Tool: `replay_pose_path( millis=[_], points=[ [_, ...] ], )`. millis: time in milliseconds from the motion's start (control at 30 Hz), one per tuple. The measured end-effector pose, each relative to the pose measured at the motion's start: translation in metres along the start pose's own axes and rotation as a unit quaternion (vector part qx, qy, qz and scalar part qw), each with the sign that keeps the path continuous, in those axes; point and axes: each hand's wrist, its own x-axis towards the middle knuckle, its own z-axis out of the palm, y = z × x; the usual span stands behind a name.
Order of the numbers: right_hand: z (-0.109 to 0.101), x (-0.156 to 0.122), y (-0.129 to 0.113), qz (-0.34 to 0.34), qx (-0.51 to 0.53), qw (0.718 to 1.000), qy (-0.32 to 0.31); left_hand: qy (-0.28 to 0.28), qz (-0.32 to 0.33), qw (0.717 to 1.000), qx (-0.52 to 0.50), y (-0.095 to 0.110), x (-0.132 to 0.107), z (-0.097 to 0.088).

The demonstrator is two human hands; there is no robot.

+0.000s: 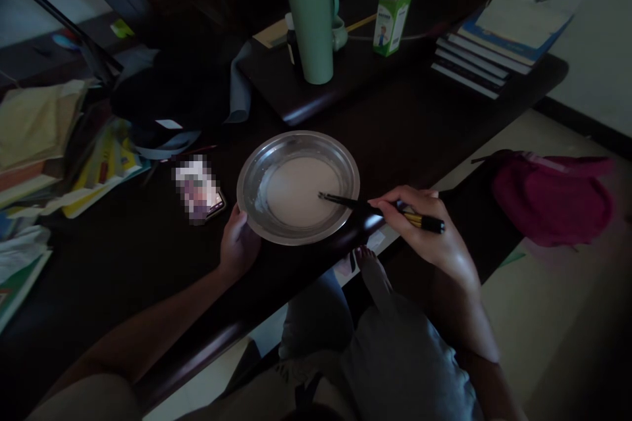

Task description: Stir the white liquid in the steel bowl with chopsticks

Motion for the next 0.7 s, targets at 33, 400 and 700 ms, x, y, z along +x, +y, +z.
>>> replay_pose_path(
  millis=[33, 400, 700],
  points=[
    [-0.002, 0.0, -0.002, -0.002, 0.007, 1.0, -0.018, -0.005, 0.001, 1.0, 0.002, 0.0, 0.0, 0.0],
    [0.052, 0.016, 0.002, -0.018, 0.017, 0.999, -0.041, 0.0, -0.002, 1.0, -0.004, -0.001, 0.0, 0.001],
    [0.046, 0.019, 0.013, -0.009, -0.011, 0.999, 0.05, 0.025, -0.005, 1.0, -0.01, 0.0, -0.001, 0.005]
  ],
)
